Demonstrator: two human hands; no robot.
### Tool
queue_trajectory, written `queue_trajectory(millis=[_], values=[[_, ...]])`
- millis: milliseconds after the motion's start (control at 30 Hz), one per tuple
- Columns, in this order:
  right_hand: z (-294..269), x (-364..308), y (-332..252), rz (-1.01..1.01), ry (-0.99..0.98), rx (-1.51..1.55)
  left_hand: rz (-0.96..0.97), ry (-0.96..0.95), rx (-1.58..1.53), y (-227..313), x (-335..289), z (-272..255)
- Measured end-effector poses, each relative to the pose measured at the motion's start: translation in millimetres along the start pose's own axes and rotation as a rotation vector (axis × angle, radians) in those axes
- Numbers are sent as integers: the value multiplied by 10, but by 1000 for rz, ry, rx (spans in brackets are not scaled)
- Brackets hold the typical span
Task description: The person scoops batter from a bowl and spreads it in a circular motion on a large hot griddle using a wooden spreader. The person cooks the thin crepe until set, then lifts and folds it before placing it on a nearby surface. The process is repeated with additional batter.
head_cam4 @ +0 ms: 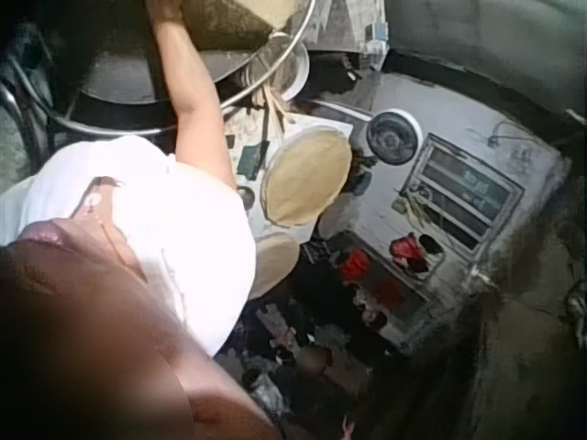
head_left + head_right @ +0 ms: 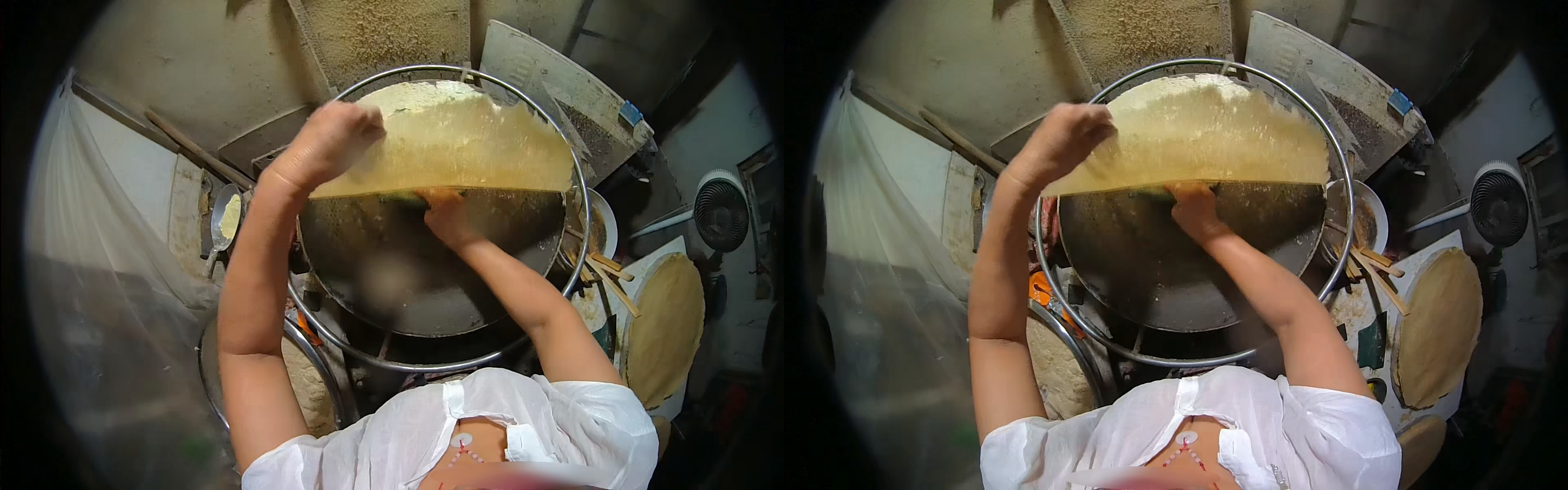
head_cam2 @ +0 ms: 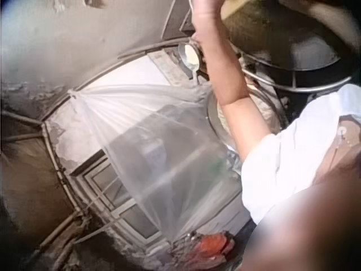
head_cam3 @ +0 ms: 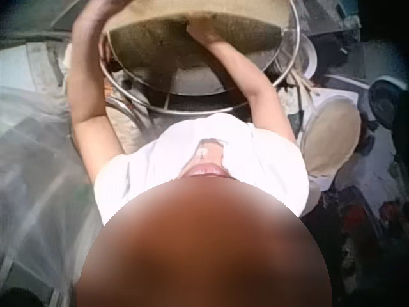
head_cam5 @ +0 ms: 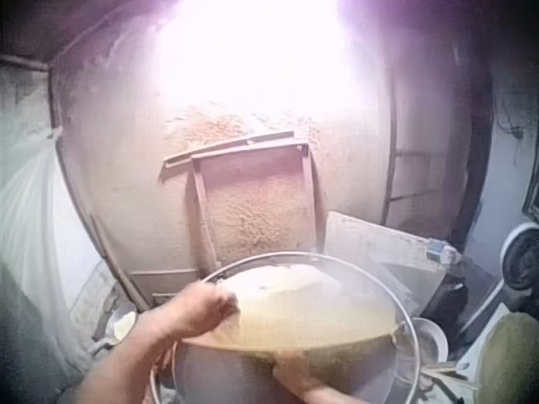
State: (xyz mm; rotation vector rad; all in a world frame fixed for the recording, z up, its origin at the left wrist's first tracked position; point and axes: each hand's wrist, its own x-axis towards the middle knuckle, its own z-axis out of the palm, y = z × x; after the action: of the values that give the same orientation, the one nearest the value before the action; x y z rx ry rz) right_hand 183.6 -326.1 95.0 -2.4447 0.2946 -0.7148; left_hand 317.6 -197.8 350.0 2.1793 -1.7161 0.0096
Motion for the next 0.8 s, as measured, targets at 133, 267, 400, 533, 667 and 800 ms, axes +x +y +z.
queue_trajectory(millis=[133,267,400,533,667,800], values=[[-440,274,994,61,362,-48,174,126,283,783,304,-445],[-1609,-225,1644,310,377,-71,158,107,445,1436,26,-259],[-2872,-1244,2037,601,719,-146,82,110,303,1486,-394,309],[-3467,-3144,2661,959,847,-575,-25,119,64,1323,-763,1115],[-3331,-3769,2393,1130,724,-633,-62,139,-27,1252,-1248,1792],[-3766,-3745,2453,1334,607,-138,-99,-57,-81,1331,-1710,2076]])
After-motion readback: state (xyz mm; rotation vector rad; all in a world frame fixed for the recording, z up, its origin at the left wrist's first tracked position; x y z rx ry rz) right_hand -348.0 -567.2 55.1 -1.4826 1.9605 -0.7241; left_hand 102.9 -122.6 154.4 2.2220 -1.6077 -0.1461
